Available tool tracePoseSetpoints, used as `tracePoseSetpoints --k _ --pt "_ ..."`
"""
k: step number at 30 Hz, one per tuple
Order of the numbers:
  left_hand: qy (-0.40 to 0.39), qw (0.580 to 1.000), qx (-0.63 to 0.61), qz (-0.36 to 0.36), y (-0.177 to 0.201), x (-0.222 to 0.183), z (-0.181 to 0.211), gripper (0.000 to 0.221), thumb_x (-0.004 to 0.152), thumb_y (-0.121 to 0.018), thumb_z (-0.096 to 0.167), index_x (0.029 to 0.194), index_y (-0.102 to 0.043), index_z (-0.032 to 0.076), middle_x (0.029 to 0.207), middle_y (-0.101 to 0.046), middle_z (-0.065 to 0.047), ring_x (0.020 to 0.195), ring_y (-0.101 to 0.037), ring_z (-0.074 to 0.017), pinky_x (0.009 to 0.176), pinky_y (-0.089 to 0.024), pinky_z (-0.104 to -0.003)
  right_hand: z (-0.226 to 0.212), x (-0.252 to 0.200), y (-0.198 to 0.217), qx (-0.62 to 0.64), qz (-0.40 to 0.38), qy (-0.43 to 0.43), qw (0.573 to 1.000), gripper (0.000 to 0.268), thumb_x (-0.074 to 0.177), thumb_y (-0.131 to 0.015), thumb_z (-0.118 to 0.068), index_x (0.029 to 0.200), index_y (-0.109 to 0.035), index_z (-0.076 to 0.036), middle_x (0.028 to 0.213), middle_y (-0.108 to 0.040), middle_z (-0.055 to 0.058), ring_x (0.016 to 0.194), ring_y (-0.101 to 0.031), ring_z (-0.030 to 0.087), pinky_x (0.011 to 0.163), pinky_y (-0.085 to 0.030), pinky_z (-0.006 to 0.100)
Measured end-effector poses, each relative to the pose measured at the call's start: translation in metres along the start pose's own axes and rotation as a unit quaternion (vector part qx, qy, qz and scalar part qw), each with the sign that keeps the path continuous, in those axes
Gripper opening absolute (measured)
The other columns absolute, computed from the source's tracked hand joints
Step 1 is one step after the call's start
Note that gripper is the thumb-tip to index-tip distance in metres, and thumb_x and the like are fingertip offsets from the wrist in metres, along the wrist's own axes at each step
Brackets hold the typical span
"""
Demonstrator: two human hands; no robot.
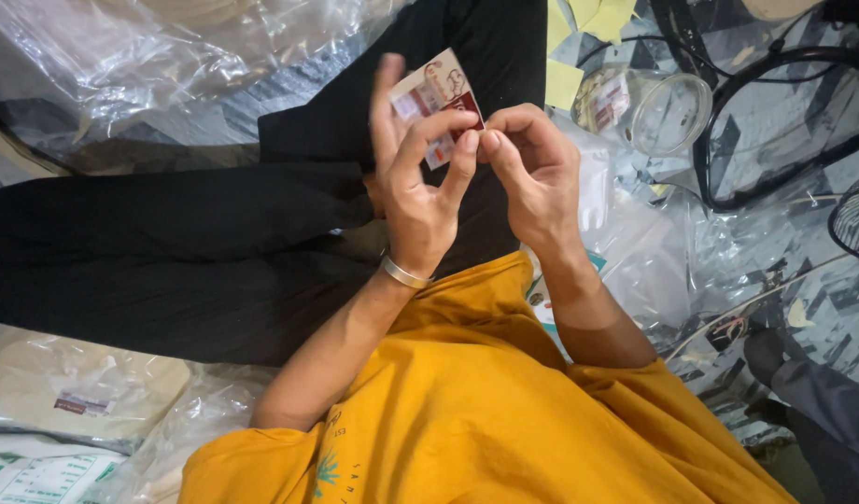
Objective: The person places flatbreads into plastic bags and applies adhesive labels to the packaging.
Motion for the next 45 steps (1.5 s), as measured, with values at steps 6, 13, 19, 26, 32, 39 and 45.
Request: tracePoseSetpoints --k 6,13,19,26,32,39,45 --pt "-0.127 0.976 0.174 -0.004 0.004 0.018 0.034 0.016 0.1 -0.067 0.024 0.097 -0.066 0.007 0.153 -0.037 -0.02 0.138 -0.045 -0.0437 0.111 -0.045 -0.053 -0.012 -0.001 -0.005 -0.066 -0.042 0.043 0.996 0.005 0.11 -0.064 -0.002 0.111 -0.063 0.003 0.108 -0.058 0.002 0.09 -0.052 0.006 0.077 -0.042 0.019" --pt "-0.026 0.997 -0.011 -0.065 0.016 0.015 -0.012 0.02 0.115 -0.062 0.024 0.11 -0.061 0.005 0.135 -0.059 -0.01 0.116 -0.07 -0.0217 0.102 -0.06 -0.032 0.009 0.067 0.106 -0.065 0.086 0.072 0.992 0.008 0.111 -0.059 -0.008 0.111 -0.058 0.001 0.09 -0.065 0.003 0.081 -0.064 0.012 0.078 -0.056 0.028" --pt "0.15 0.974 -0.165 0.034 0.058 0.007 -0.046 0.016 0.111 -0.063 0.018 0.113 -0.059 0.002 0.11 -0.059 -0.005 0.078 -0.051 -0.004 0.07 -0.046 -0.018 0.002 0.075 0.127 -0.404 0.152 0.161 0.888 0.023 0.103 -0.069 -0.007 0.12 -0.056 0.0 0.094 -0.063 0.006 0.085 -0.061 0.014 0.078 -0.053 0.029" --pt "0.082 0.986 -0.137 0.04 0.055 0.005 -0.008 0.009 0.106 -0.062 0.01 0.109 -0.061 0.002 0.123 -0.059 -0.011 0.098 -0.066 -0.0137 0.084 -0.058 -0.025 -0.105 -0.002 -0.107 -0.445 -0.15 0.331 0.818 0.033 0.081 -0.079 -0.001 0.111 -0.064 -0.002 0.108 -0.071 0.013 0.101 -0.069 0.036 0.103 -0.047 0.045" --pt "-0.015 0.992 -0.087 0.087 0.094 0.024 0.04 0.025 0.094 -0.069 0.01 0.114 -0.057 0.001 0.123 -0.056 -0.015 0.107 -0.061 -0.0256 0.09 -0.053 -0.035 -0.109 0.007 -0.106 -0.389 -0.151 0.354 0.837 0.011 0.096 -0.068 0.001 0.105 -0.066 -0.004 0.103 -0.074 0.009 0.095 -0.073 0.024 0.114 -0.046 0.047" --pt "-0.1 0.993 0.049 0.048 0.128 0.113 -0.004 0.012 0.107 -0.069 0.016 0.11 -0.062 0.008 0.108 -0.065 -0.01 0.099 -0.067 -0.022 0.088 -0.057 -0.034 -0.136 0.099 -0.129 -0.323 -0.119 0.232 0.91 0.021 0.107 -0.064 -0.016 0.099 -0.067 0.003 0.083 -0.06 0.005 0.076 -0.049 0.01 0.066 -0.038 0.028" --pt "-0.14 0.979 0.121 0.081 0.16 0.222 -0.03 0.014 0.1 -0.071 0.02 0.097 -0.069 0.007 0.088 -0.076 -0.004 0.077 -0.072 -0.0182 0.07 -0.057 -0.037 -0.148 0.217 -0.2 -0.302 -0.199 0.325 0.874 0.021 0.112 -0.062 -0.011 0.099 -0.069 0.004 0.083 -0.071 0.007 0.077 -0.069 0.014 0.069 -0.052 0.03"
Point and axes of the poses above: each hand's wrist, its own x-axis towards the middle knuckle, its own y-axis out of the back of the hand, z = x × y, the point moved 10 cm from there along x, towards the middle knuckle
